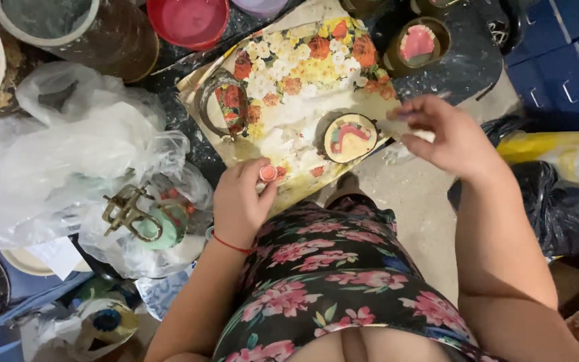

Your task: The person paints a dental mold using a fine brush and a small container of pink paint. They repeatedly dip the brush into the paint and apply it to the mold's surface, occasionally moving between workstations.

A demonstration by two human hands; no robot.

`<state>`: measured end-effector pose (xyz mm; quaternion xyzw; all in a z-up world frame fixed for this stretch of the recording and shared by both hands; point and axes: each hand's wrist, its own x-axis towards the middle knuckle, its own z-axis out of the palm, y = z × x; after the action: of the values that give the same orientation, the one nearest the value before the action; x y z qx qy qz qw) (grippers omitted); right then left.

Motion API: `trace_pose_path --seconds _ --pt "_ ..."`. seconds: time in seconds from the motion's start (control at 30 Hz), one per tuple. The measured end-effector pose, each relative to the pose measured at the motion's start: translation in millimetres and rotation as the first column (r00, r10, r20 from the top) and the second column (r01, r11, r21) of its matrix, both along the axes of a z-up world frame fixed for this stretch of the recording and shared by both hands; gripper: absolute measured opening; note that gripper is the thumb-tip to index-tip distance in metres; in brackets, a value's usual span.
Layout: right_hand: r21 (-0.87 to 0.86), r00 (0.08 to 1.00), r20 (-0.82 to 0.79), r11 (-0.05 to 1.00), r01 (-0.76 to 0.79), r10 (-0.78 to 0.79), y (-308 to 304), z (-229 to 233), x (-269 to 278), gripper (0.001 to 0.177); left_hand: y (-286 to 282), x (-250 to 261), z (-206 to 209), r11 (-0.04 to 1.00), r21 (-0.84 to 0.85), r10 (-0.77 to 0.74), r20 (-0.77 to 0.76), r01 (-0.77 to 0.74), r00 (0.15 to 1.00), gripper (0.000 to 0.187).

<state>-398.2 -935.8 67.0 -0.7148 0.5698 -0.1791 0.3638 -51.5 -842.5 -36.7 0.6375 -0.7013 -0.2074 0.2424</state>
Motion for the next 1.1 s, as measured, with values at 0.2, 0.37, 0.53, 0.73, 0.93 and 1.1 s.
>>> trace_pose_path --seconds 0.2,0.37,0.53,0.73,0.93,1.1 --pt "-0.215 0.905 0.422 0.964 0.154 -0.051 64.2 -57.3 3.8 0.028 13.7 -35.4 26.8 0.975 0.213 0.05 -0.489 0.064 0.871 0.047" --pt "-0.252 0.844 0.535 0.962 0.109 0.044 98.9 -20.2 37.5 0.032 15.1 -67.7 20.8 0.949 0.281 0.149 -0.801 0.143 0.58 0.046" --pt "-0.4 0.897 0.39 0.916 -0.036 0.206 109.6 -7.1 39.3 0.025 11.6 -88.9 22.4 0.985 0.14 0.043 -0.766 0.102 0.642 0.045" --pt "-0.356 0.919 0.318 0.928 -0.111 0.232 96.3 -3.4 37.8 0.017 9.6 -105.2 10.2 0.992 0.061 -0.039 -0.696 0.113 0.717 0.044" --pt "-0.172 0.916 0.369 0.98 -0.099 0.157 94.7 -63.7 8.7 0.017 11.6 -105.9 -11.8 0.994 0.087 0.004 -0.641 0.068 0.767 0.037" --pt "-0.258 0.944 0.289 0.963 -0.081 0.157 51.3 -63.7 22.8 0.018 21.6 -90.0 -14.2 0.992 0.12 0.038 -0.573 0.038 0.819 0.037"
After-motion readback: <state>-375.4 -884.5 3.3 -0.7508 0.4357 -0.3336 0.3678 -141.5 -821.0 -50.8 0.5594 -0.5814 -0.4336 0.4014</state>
